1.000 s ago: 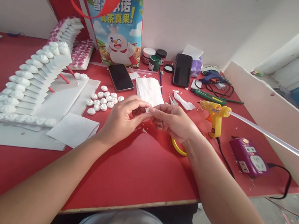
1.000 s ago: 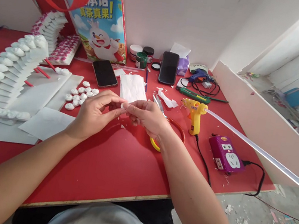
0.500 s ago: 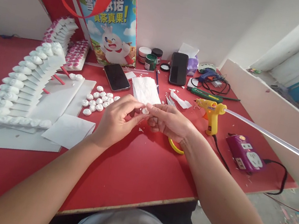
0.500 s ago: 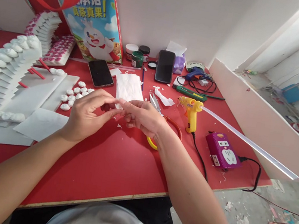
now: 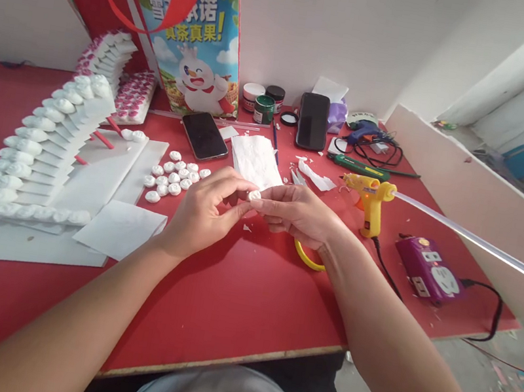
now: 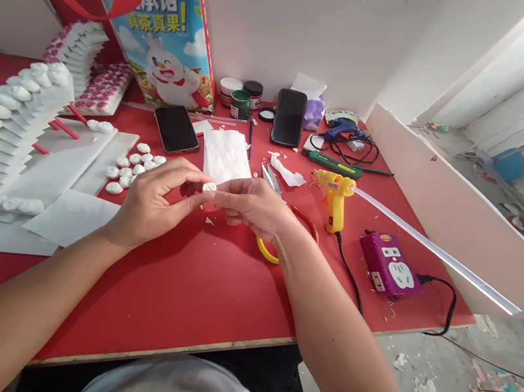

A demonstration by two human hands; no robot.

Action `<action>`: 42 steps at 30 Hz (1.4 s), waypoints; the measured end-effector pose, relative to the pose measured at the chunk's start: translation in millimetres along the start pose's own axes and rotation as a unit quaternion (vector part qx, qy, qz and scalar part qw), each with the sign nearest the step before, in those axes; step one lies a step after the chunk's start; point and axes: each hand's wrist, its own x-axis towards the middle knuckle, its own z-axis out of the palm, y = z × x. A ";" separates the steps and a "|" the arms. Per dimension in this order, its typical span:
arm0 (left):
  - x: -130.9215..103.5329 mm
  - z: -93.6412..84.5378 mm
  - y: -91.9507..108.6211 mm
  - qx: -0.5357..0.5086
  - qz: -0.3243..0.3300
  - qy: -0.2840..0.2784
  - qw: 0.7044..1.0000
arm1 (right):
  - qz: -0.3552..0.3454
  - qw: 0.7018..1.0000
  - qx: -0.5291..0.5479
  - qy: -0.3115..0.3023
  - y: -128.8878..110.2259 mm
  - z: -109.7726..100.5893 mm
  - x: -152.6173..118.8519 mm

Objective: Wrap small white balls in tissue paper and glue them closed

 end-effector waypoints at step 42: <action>2.0 0.8 -1.6 -0.172 -0.207 -0.018 0.963 | 0.023 0.997 0.053 0.045 3.7 -4.4 7.2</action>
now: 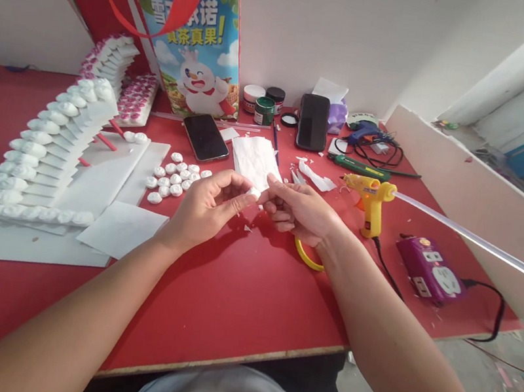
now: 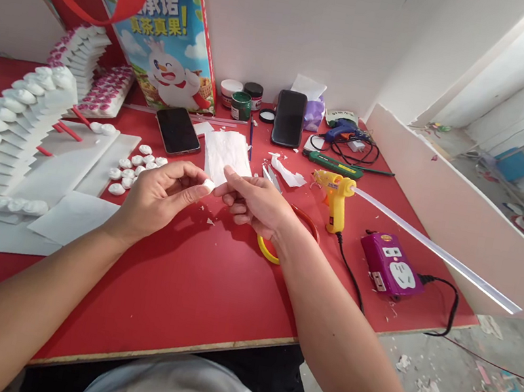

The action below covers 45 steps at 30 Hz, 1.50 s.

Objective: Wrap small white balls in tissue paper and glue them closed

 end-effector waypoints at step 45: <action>-52.8 -60.7 32.7 0.253 0.095 -0.016 0.963 | -0.343 0.822 -0.448 -0.076 33.4 48.3 -3.7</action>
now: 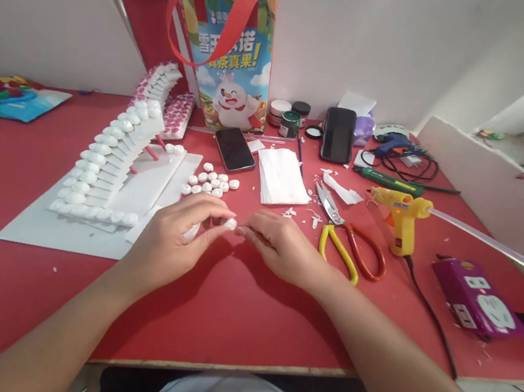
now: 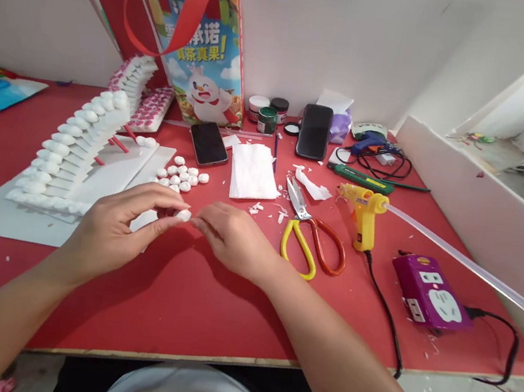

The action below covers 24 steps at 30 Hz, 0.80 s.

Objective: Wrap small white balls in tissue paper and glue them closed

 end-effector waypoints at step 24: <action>-8.7 -8.8 -67.0 0.173 -0.003 -0.014 0.985 | 0.046 0.877 -0.271 0.394 46.5 -80.3 -16.2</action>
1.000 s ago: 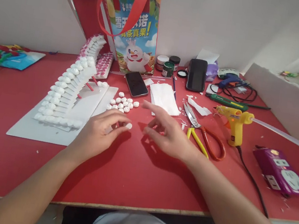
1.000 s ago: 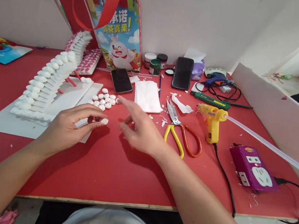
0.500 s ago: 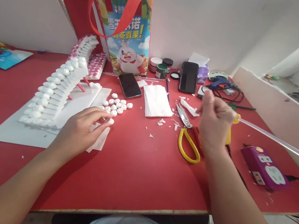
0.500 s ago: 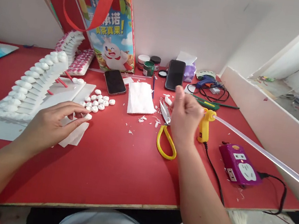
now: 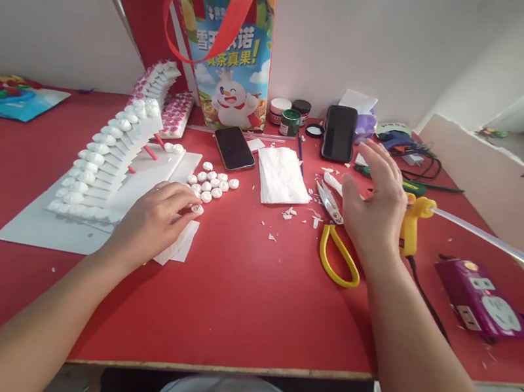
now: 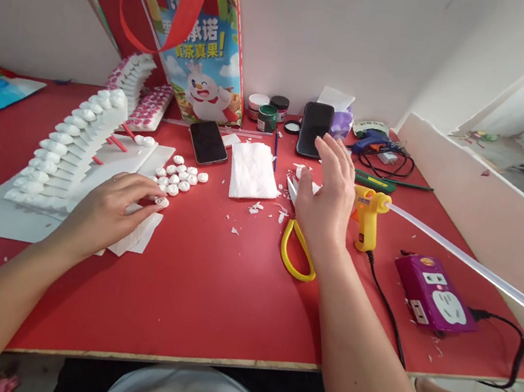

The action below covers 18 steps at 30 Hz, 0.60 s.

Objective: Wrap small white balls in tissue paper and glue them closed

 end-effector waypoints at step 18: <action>53.4 -9.5 87.5 -0.254 -0.160 0.112 0.947 | 0.051 0.997 -0.016 0.049 -9.7 3.3 -1.8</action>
